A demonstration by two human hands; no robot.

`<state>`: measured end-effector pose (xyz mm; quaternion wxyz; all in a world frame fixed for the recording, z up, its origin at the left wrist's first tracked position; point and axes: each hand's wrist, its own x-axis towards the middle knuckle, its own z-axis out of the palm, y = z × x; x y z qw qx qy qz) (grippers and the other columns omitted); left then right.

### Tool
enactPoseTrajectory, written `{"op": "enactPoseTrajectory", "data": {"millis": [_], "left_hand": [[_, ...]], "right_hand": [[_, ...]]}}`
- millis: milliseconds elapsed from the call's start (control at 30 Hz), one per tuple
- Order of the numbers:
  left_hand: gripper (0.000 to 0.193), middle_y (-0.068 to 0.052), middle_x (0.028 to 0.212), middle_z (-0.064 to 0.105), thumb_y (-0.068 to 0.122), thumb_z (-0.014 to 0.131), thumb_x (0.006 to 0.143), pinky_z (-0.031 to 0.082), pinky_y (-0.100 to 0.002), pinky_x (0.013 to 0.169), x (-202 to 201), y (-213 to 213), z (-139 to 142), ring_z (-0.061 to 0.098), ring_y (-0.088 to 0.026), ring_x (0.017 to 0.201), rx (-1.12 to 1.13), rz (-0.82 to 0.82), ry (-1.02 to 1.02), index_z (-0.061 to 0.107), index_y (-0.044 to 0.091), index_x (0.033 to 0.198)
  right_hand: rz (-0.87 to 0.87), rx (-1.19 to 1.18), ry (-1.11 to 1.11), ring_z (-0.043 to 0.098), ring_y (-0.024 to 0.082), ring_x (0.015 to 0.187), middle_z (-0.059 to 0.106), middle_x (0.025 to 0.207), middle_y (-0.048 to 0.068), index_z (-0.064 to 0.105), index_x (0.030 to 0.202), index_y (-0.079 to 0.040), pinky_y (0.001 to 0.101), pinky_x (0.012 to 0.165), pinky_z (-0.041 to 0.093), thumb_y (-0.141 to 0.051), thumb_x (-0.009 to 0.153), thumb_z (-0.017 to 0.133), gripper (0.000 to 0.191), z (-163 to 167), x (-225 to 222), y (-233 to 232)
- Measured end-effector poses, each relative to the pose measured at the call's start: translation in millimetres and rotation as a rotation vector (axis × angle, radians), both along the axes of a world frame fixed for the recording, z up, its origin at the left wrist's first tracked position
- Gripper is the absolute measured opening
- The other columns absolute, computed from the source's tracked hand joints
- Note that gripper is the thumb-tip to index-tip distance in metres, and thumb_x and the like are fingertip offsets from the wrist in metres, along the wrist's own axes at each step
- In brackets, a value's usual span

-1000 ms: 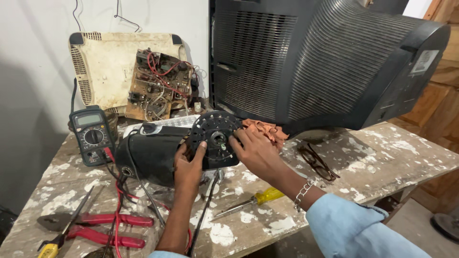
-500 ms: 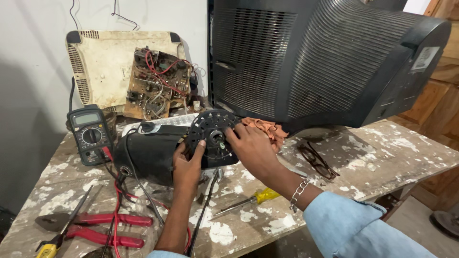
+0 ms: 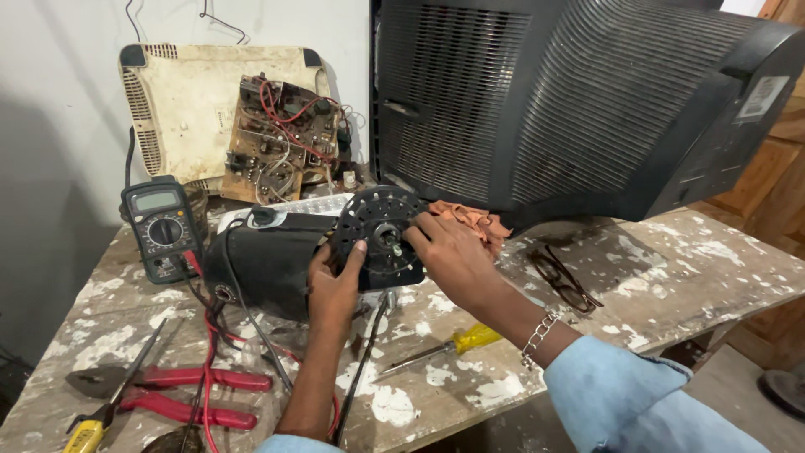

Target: The person assembles a small electrical motor by inserting the rotor into the stator and then uses a screwdriver to tighten screws on the motor end cap. The person repeatedly adjusts the rotor alignment and tightens the screws to secure the assembly.

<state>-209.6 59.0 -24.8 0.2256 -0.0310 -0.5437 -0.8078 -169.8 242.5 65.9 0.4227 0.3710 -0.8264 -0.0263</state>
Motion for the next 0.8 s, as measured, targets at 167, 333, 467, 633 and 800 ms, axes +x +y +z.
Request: {"op": "enactPoseTrajectory", "data": {"millis": [167,333,467,633,800], "left_hand": [[0.067,-0.015,0.124,0.072,0.028,0.078,0.087,0.051,-0.03,0.097,0.2,2.1,-0.6,0.068,-0.018,0.11,0.027,-0.001,0.009,0.051,-0.008,0.136],[0.057,-0.012,0.121,0.074,0.026,0.077,0.087,0.052,-0.029,0.095,1.1,0.9,-1.0,0.07,-0.016,0.107,0.039,-0.04,0.021,0.059,-0.004,0.132],[0.048,-0.01,0.118,0.075,0.024,0.076,0.088,0.053,-0.029,0.093,1.7,1.1,-0.5,0.07,-0.016,0.105,0.019,-0.043,0.043,0.064,-0.002,0.127],[0.046,-0.011,0.116,0.076,0.026,0.075,0.089,0.053,-0.029,0.091,4.4,0.1,-0.1,0.07,-0.017,0.103,-0.03,-0.024,0.016,0.066,-0.002,0.125],[0.051,-0.011,0.119,0.074,0.026,0.076,0.089,0.052,-0.029,0.093,3.9,0.2,-0.8,0.07,-0.016,0.106,-0.034,-0.002,-0.019,0.061,-0.002,0.129]], "right_hand": [[-0.042,-0.016,0.0,0.067,0.029,0.098,0.064,0.102,0.011,0.066,0.103,-0.003,0.0413,0.082,0.055,0.0,0.081,0.064,0.022,1.2,2.5,-3.9],[-0.028,-0.201,-0.134,0.069,0.032,0.084,0.066,0.095,0.012,0.07,0.102,-0.005,0.0432,0.072,0.056,-0.008,0.089,0.067,0.014,0.0,0.5,-5.3],[-0.028,-0.254,-0.158,0.069,0.034,0.081,0.066,0.095,0.013,0.069,0.102,-0.003,0.0452,0.07,0.055,-0.015,0.093,0.068,0.015,-1.4,-0.8,-4.2],[-0.077,-0.34,-0.143,0.069,0.034,0.083,0.067,0.095,0.012,0.07,0.098,-0.005,0.0459,0.071,0.055,-0.016,0.094,0.069,0.013,-8.1,1.4,-10.1],[-0.136,-0.236,-0.033,0.069,0.033,0.082,0.064,0.091,0.012,0.066,0.094,-0.005,0.0447,0.068,0.055,-0.016,0.093,0.068,0.011,-9.8,0.2,-14.4]]}}
